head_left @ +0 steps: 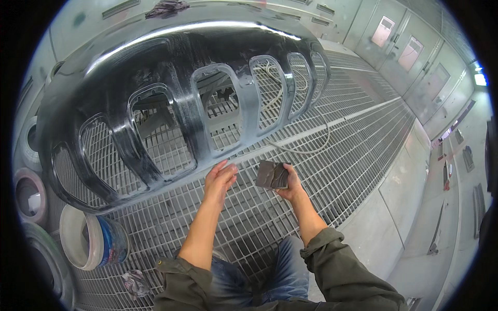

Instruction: The person sits on a metal grate floor and uses a sanding block to sand the surface of a black car bumper. They systematically work across the contours and edges of the bumper, applying consistent pressure.

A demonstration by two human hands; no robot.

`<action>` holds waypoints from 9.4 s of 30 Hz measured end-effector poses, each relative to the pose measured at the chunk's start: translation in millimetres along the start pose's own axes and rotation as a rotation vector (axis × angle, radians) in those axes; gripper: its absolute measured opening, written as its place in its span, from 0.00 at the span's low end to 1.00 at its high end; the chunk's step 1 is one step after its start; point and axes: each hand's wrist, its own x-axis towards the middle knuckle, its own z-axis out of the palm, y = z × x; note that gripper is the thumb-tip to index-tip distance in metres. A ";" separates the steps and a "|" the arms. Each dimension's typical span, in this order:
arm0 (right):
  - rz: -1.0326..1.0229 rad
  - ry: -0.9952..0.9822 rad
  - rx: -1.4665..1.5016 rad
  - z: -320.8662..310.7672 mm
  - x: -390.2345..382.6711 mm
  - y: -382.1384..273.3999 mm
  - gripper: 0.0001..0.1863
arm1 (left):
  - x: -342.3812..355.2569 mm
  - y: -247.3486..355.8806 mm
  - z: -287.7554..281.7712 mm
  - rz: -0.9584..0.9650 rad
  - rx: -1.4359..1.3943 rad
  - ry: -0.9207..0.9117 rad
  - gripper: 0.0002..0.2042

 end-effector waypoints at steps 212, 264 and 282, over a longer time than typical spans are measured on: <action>-1.791 0.274 -0.956 254.1 -30.5 -55.5 0.12 | -1.0 22.3 -7.0 0.300 -0.310 0.044 0.31; -0.919 0.104 -0.403 165.0 -25.3 27.2 0.13 | -3.1 28.6 -5.6 0.335 -0.284 -0.013 0.36; -0.904 0.281 -0.140 174.3 -10.4 41.6 0.12 | -24.1 50.8 -12.8 0.314 -0.452 0.079 0.44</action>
